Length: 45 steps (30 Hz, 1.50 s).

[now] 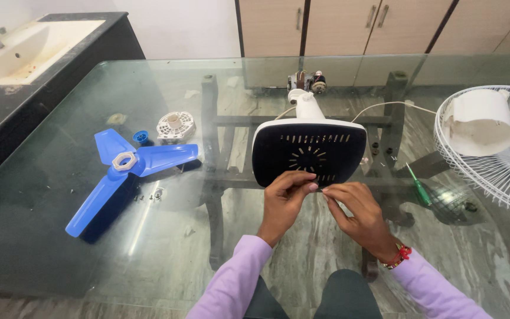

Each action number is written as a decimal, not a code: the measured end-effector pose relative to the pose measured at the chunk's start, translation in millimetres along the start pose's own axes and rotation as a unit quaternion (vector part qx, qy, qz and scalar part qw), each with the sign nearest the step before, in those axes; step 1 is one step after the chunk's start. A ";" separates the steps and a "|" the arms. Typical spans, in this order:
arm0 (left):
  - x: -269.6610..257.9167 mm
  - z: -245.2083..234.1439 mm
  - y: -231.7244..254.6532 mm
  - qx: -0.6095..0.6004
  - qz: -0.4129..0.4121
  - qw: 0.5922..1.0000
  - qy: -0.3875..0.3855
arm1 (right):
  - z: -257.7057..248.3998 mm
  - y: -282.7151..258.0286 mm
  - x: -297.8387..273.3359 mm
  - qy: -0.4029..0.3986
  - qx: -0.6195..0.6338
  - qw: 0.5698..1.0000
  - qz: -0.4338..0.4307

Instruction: The person assembles a small electric fan by attaching a black rear grille to the white motor housing. They insert screws into the grille and tighten them with a green screwdriver, repeating the process for multiple screw holes.

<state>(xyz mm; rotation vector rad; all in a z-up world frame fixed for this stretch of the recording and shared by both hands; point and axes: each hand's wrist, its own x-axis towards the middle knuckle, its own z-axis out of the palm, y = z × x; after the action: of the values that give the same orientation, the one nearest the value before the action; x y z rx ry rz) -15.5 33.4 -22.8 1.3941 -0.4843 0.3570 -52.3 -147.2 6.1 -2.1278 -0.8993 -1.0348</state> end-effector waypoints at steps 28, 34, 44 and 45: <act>11.7 -24.2 -8.8 -0.039 -0.027 0.998 0.037 | 15.4 22.8 17.3 0.045 0.019 0.996 0.071; 8.6 -23.9 -9.5 -0.016 -0.027 0.999 0.037 | 9.3 28.4 11.8 0.074 0.007 0.993 0.090; 8.9 -22.3 -4.0 -0.016 -0.027 0.999 0.035 | 7.3 16.6 9.3 0.037 0.012 0.996 0.079; 9.2 -21.9 -2.7 -0.018 -0.028 0.999 0.036 | 7.1 16.8 8.9 0.038 0.010 0.996 0.083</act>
<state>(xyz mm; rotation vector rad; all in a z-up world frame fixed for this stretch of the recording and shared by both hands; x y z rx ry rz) -3.7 54.3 -22.6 1.3521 -0.3904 0.3496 -32.0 -149.1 6.2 -2.0928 -0.6822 -1.0098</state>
